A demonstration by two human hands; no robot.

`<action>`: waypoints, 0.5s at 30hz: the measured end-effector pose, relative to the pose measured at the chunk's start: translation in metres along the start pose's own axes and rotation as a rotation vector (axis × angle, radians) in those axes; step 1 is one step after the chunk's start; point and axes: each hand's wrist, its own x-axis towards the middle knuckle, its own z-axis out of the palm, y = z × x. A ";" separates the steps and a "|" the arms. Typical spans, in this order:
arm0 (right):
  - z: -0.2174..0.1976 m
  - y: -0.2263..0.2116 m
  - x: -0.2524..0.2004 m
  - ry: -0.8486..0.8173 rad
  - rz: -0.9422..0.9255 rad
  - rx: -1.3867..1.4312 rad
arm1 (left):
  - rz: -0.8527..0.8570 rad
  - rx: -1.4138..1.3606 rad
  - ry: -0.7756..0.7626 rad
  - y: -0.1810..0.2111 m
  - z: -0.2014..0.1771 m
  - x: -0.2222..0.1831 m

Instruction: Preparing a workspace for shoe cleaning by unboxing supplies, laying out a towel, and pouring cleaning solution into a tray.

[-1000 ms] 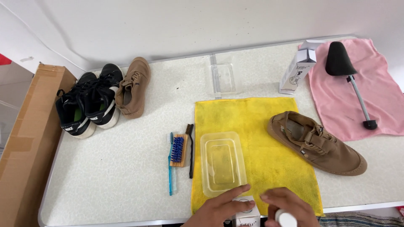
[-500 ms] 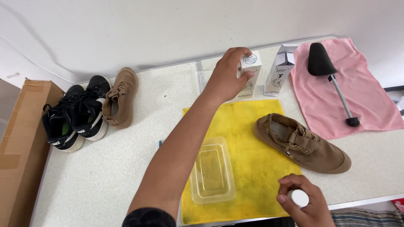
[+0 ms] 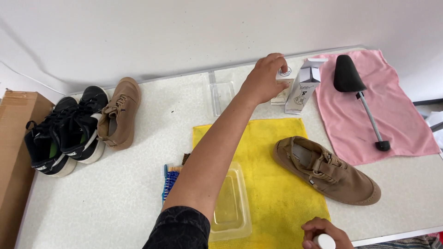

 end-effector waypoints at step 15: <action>0.027 -0.012 0.008 -0.057 0.058 -0.091 | 0.075 0.305 -0.135 0.067 0.014 0.035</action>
